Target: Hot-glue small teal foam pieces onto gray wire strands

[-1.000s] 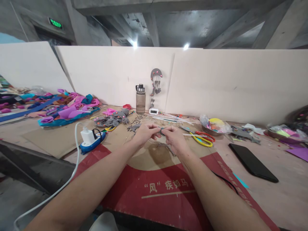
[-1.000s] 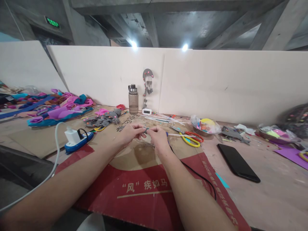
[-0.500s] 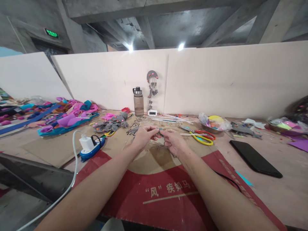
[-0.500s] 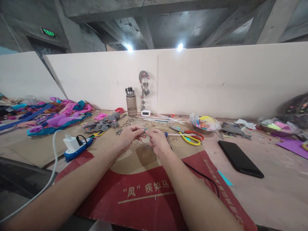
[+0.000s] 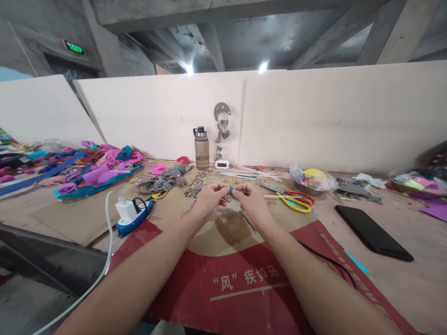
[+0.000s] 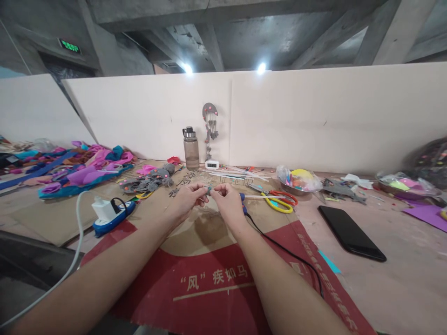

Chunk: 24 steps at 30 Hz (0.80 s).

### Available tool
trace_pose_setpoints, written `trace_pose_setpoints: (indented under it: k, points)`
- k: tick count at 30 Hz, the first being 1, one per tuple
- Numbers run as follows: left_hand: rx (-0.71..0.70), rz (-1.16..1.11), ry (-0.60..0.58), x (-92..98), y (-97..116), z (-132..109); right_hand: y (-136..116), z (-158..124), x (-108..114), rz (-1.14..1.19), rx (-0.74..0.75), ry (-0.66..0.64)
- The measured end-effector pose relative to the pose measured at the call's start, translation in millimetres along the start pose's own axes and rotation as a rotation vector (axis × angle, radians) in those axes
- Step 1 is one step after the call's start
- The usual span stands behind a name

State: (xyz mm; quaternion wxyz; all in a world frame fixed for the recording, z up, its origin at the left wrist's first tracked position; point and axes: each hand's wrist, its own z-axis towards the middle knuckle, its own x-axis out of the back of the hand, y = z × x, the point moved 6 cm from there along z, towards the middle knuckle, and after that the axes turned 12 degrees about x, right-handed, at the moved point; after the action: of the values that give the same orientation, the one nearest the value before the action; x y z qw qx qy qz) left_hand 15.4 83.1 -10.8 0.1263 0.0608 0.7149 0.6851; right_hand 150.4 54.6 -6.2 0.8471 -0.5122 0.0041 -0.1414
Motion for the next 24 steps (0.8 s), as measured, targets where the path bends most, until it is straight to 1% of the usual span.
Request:
trace_pose_setpoints:
  k: [4,6,11,15,18,20,22,23,24]
  points:
    - [0.012,-0.078,0.049,8.7,1.2,3.8,4.4,1.6,1.0,0.125,-0.039,0.004]
    - [0.007,-0.125,0.069,15.3,2.8,6.3,4.9,-0.6,-2.4,0.180,-0.076,-0.034]
    - [0.022,-0.249,0.184,39.6,6.4,10.5,-1.3,-13.1,-21.1,0.248,-0.171,-0.223]
    - [0.046,-0.454,0.243,62.1,12.9,12.1,-17.7,-20.9,-29.0,0.372,-0.179,-0.346]
    - [0.053,-0.586,0.261,82.8,24.8,11.4,-32.9,-25.4,-29.3,0.505,-0.186,-0.471]
    - [0.080,-0.837,0.130,90.4,33.2,11.5,-42.3,-28.7,-26.1,0.573,-0.200,-0.546]
    - [0.019,-1.018,0.080,101.5,43.8,9.3,-52.2,-32.4,-21.0,0.601,-0.203,-0.616]
    - [0.001,-1.065,0.061,105.2,47.5,8.6,-58.5,-34.6,-18.7,0.594,-0.185,-0.670]
    - [-0.014,-1.088,0.052,107.9,50.2,8.2,-66.3,-38.0,-17.6,0.567,-0.146,-0.762]
